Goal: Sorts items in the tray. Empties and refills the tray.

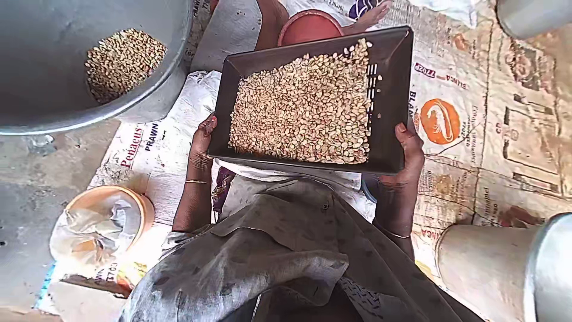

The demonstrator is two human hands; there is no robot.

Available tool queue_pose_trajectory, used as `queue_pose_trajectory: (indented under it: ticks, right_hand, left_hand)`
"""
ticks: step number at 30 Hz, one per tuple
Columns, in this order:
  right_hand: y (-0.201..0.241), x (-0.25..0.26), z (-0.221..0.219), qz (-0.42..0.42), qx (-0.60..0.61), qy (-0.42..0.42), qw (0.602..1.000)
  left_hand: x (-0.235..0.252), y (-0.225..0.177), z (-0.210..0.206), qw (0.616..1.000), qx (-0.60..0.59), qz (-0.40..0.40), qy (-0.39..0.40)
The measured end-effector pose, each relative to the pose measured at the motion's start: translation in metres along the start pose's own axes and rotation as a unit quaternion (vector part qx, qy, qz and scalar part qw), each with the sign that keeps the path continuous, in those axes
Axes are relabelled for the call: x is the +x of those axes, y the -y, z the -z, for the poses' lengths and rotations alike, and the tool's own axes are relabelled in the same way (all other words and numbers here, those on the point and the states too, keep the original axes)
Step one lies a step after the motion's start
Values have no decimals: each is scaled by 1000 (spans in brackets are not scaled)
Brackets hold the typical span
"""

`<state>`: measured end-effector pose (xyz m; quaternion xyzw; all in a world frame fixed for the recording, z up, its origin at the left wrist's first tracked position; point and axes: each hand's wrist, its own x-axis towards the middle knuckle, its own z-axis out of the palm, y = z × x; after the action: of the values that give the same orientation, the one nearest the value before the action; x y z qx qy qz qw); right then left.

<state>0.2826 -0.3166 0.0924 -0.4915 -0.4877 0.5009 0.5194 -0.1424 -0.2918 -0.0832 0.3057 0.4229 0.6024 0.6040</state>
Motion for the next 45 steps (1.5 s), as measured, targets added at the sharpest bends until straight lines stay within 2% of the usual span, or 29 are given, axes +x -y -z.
queue_pose_trajectory:
  ticks: [3, 5, 7, 9, 11, 12, 15, 19, 24, 26, 28, 30, 31, 33, 36, 38, 40, 42, 45]
  right_hand:
    - [-49, -1, 20, -29, 69, -51, 996]
    - [-60, -8, 18, -36, 83, -73, 993]
    - [-50, -11, 10, -15, 82, -36, 996]
    - [-16, -12, -10, 21, 53, 10, 998]
    - [13, -16, -29, 45, 17, 19, 999]
    - [13, -16, -32, 54, 12, 14, 998]
    - [-39, -10, -3, 12, 38, -33, 999]
    - [-106, -33, 25, -74, 44, -110, 990]
    - [-135, -50, 46, -76, -31, -106, 991]
    - [-130, -45, 54, -70, -116, -78, 988]
    - [-117, -33, 61, -64, -226, -58, 970]
    - [-108, -13, 64, -20, -316, -89, 944]
    - [-104, -1, 63, 16, -337, -111, 935]
    - [-95, 28, 46, 92, -322, -130, 933]
    - [-86, 60, -5, 142, -277, -19, 950]
    - [-83, 72, -49, 137, -279, 87, 946]
    - [-86, 76, -86, 163, -280, 198, 925]
    - [-92, 72, -114, 208, -280, 329, 878]
    - [-117, 58, -134, 257, -348, 500, 750]
  left_hand:
    - [2, 0, -1, 1000, 21, 9, 5]
    - [2, -6, 2, 999, 35, 13, 13]
    - [3, -6, 8, 999, 28, 16, 18]
    - [8, -5, 10, 1000, 4, 27, 5]
    - [10, -5, 7, 999, -13, 38, -12]
    - [10, -6, 6, 999, -14, 36, -13]
    - [13, -7, 5, 1000, 7, 18, 8]
    - [19, -22, 0, 994, 105, 10, 26]
    - [28, -28, -9, 983, 172, -6, 62]
    - [29, -37, -13, 953, 297, -8, 55]
    - [27, -53, -26, 879, 476, 2, 38]
    - [24, -69, -51, 792, 610, -4, 5]
    - [21, -72, -66, 770, 637, -31, -15]
    - [21, -65, -86, 779, 615, -117, -22]
    - [32, -37, -96, 819, 543, -175, 62]
    - [37, -20, -96, 819, 540, -180, 80]
    - [39, -12, -92, 806, 552, -196, 86]
    - [38, -11, -88, 798, 559, -202, 96]
    - [40, -11, -86, 790, 569, -205, 102]
